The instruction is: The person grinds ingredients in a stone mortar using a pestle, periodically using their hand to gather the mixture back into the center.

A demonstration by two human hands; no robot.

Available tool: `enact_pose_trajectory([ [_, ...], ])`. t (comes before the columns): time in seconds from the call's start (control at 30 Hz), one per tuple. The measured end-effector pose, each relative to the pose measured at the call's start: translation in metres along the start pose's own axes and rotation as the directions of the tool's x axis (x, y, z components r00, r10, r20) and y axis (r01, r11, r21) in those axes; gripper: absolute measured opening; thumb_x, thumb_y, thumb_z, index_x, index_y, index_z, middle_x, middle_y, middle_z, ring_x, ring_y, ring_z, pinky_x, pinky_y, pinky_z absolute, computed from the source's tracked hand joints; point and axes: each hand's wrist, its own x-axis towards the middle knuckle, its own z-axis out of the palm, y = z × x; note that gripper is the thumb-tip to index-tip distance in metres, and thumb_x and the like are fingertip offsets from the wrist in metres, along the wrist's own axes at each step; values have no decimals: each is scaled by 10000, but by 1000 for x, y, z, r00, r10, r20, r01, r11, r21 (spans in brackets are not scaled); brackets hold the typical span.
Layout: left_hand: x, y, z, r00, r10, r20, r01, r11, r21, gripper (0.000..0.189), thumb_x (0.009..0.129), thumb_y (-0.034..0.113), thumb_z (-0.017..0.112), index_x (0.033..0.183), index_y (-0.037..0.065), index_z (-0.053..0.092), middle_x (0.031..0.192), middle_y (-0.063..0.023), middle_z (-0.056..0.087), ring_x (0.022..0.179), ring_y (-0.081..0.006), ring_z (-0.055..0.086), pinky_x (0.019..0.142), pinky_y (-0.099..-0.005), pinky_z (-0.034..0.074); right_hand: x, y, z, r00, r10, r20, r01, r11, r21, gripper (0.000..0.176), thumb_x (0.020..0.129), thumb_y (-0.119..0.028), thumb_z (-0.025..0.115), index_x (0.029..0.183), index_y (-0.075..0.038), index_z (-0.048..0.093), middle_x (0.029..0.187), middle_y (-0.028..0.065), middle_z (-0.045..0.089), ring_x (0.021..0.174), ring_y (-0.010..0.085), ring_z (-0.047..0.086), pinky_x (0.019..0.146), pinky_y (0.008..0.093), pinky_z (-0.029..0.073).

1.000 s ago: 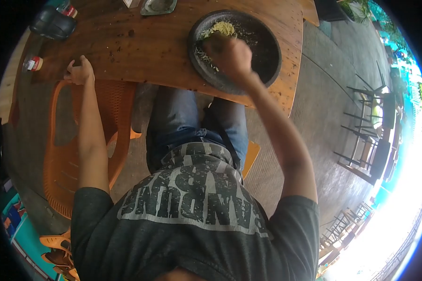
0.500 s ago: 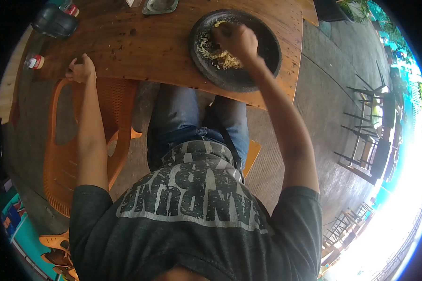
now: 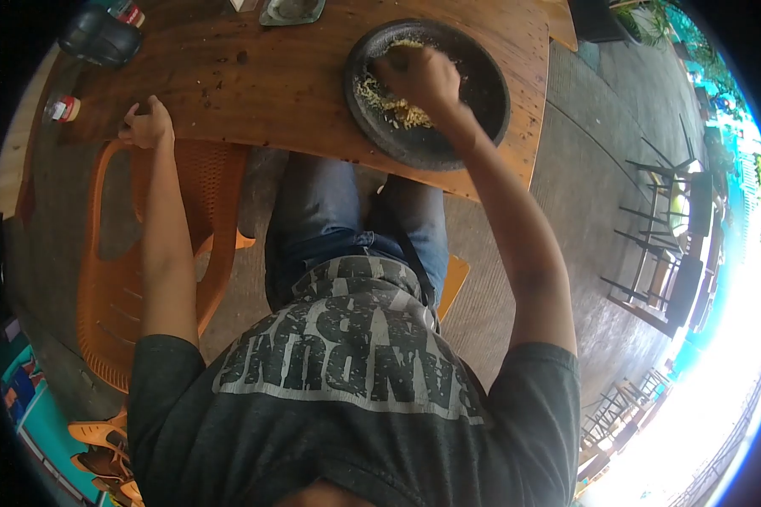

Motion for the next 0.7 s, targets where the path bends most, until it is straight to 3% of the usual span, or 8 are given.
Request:
enact_pose_trajectory([
  [0.2,-5,5,-6,999,-14,42,15,999,-31,507,790,351,659,1164,37,524,1331,-273,278,1265,-371,262,853,-478,481,0,7,7,985,-62,-161,38,988,-147,330,835,-432,626,1042,-187,703,812,100,703,767,293,687,701,397,551],
  [0.27,-2,1,-3,1000,1,12,-1,1000,-16,509,788,351,662,1164,36,524,1331,-269,280,1266,-373,260,856,-476,481,17,17,-11,994,46,104,-65,979,193,349,822,-467,636,1007,-187,730,811,74,715,788,245,701,724,360,554],
  [0.33,-4,7,-9,999,-30,24,31,999,-30,506,787,347,662,1160,33,527,1334,-263,281,1267,-372,261,865,-475,476,0,1,-1,986,75,150,-94,987,129,330,833,-453,629,1040,-211,715,776,55,710,747,241,699,711,375,552],
  [0.37,-7,10,-10,998,-46,36,48,998,-35,505,787,346,662,1158,31,529,1336,-260,281,1268,-372,261,870,-474,474,-22,-20,4,993,-100,-66,92,989,-116,286,847,-427,621,1035,-227,700,739,59,695,696,261,690,671,392,548],
  [0.4,-7,11,-10,998,-45,38,46,999,-23,502,785,345,663,1155,32,532,1338,-257,281,1269,-370,262,873,-472,473,-34,-31,4,981,-163,-110,148,980,-134,249,855,-408,613,1009,-226,684,717,82,680,692,291,680,652,415,543],
  [0.53,-4,2,-4,1000,-4,12,4,1000,-2,493,782,345,666,1145,35,544,1340,-250,284,1270,-363,267,879,-468,474,-5,4,2,988,-82,-133,60,985,-162,263,849,-397,620,998,-191,688,768,105,692,734,293,683,649,413,549],
  [0.67,-1,1,0,1000,-23,-14,23,1000,-1,498,778,350,671,1147,40,547,1346,-249,280,1271,-362,271,890,-473,475,-16,-12,-11,992,70,102,-84,987,136,331,838,-447,630,1052,-204,698,807,116,700,760,296,686,694,388,552],
  [0.7,-3,4,-2,999,-38,4,38,999,5,501,780,354,670,1151,41,544,1346,-249,279,1269,-364,273,895,-475,473,-29,-16,2,990,-88,-109,81,995,-62,332,839,-453,633,1051,-207,704,787,97,705,757,264,693,704,377,551],
])
